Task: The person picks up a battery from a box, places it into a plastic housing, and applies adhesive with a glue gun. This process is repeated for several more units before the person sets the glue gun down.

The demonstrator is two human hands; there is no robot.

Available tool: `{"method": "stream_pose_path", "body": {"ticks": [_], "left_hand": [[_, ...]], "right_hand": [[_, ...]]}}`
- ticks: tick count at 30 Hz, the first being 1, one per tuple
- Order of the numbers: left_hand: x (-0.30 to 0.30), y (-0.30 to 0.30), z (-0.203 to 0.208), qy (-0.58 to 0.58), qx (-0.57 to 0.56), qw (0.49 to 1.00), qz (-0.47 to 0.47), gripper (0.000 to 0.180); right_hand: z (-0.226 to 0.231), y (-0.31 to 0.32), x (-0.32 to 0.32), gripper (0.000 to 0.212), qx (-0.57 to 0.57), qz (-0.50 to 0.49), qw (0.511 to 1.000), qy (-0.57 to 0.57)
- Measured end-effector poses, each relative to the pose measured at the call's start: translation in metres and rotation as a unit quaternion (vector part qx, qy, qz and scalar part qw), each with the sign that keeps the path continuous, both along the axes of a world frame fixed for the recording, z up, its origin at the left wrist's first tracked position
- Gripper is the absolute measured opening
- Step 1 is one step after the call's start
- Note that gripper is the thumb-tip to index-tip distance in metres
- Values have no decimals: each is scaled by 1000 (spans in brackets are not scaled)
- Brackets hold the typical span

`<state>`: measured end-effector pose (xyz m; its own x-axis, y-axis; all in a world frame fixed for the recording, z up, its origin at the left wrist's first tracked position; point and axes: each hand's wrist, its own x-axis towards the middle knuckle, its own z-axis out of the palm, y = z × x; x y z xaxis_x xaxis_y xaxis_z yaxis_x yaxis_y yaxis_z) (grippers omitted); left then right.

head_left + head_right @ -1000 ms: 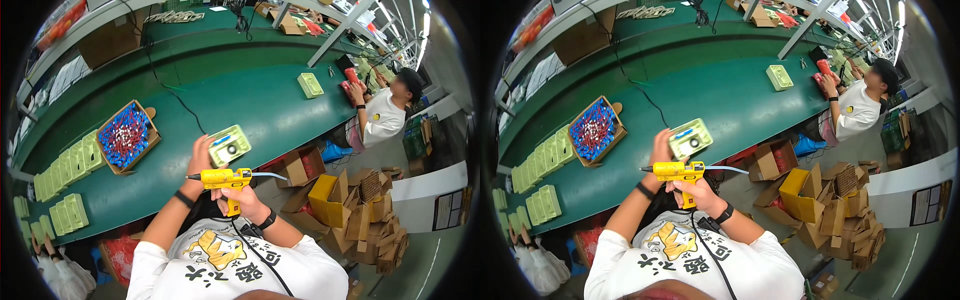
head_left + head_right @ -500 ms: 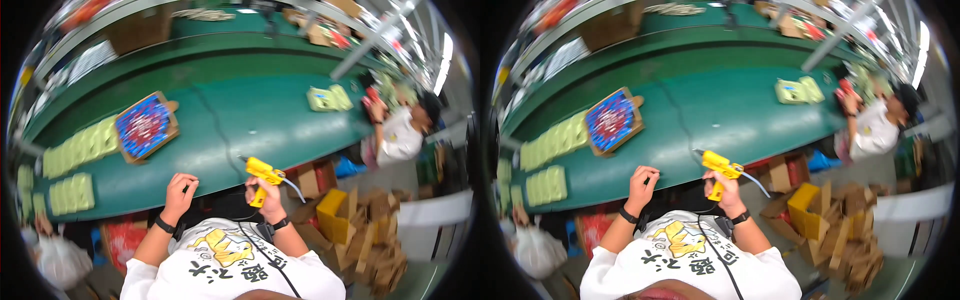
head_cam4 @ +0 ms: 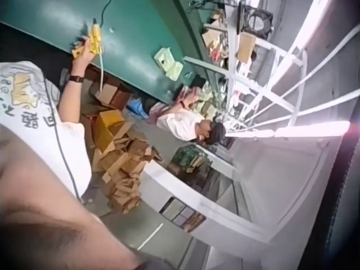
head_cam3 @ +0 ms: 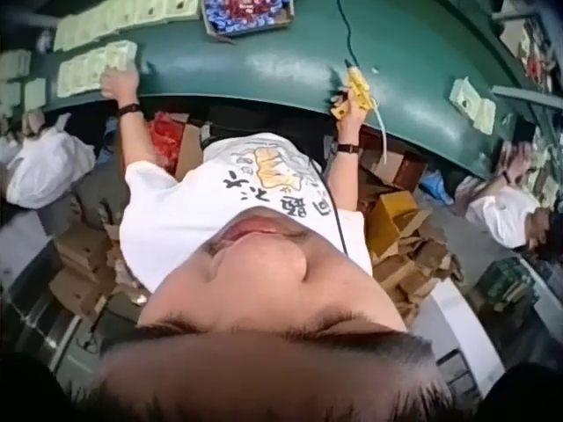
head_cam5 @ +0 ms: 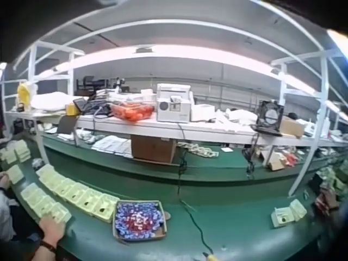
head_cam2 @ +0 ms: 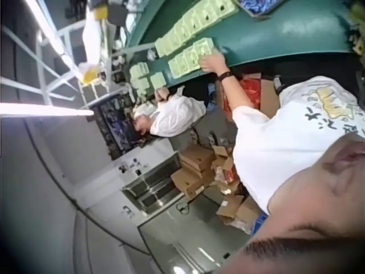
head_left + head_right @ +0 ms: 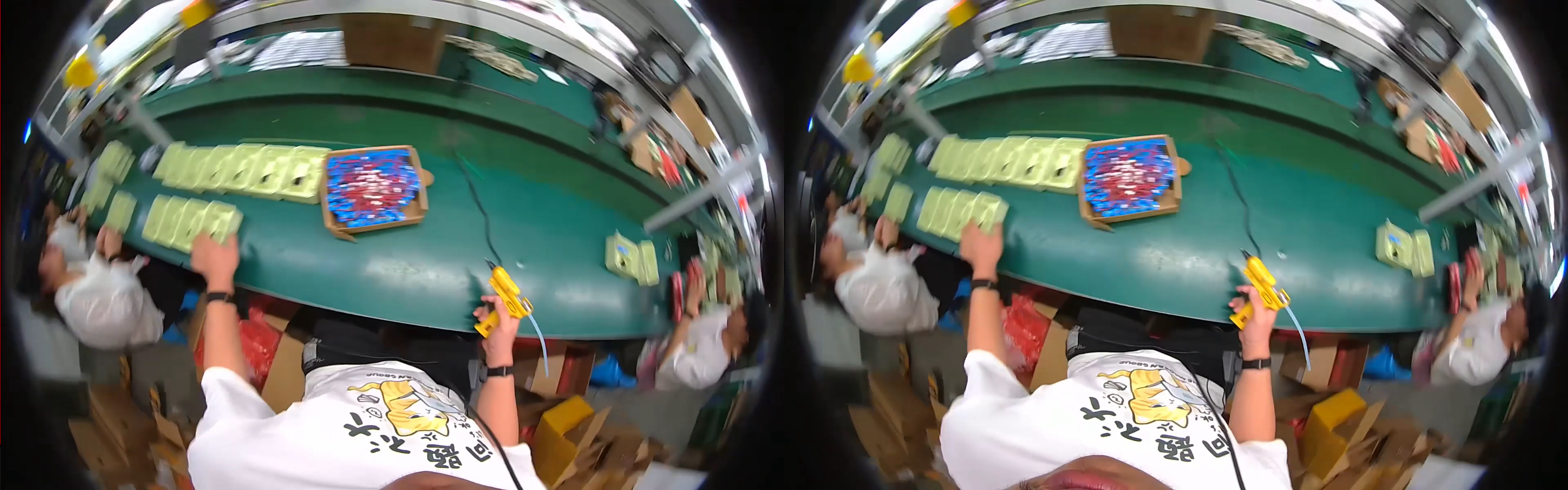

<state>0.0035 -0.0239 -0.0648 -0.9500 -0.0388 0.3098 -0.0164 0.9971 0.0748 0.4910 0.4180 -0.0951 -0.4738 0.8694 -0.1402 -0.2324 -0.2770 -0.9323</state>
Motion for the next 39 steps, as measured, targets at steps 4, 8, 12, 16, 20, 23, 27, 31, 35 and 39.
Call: {"method": "stream_pose_path", "body": {"ticks": [4,8,12,16,20,23,27,31,35,39], "left_hand": [[-39,-99,-32,93,-22,995,-41,91],[-31,-61,7,-4,-37,998,-58,83],[-8,-50,31,-90,19,986,-142,61],[12,-46,44,-136,116,917,-358,35],[38,-6,79,-103,12,885,-454,34],[36,5,90,-100,-13,894,-438,37],[22,1,93,-139,-63,884,-442,29],[55,32,123,-159,-119,853,-482,19],[118,65,148,-215,-105,834,-497,18],[167,95,155,-252,-80,802,-535,18]], "right_hand": [[10,-3,-18,31,-32,31,999,-3],[3,-1,-16,27,-24,25,999,4],[-7,5,-7,27,-21,42,999,24],[-12,6,-5,29,-13,62,998,29],[-9,6,-7,29,-16,77,996,34],[-10,5,-8,29,-22,81,996,37],[-8,5,-6,27,-29,84,995,46],[-9,6,-3,22,-32,67,995,61],[-8,2,-3,21,-15,71,995,63],[-4,2,-5,19,-9,82,995,50]]}}
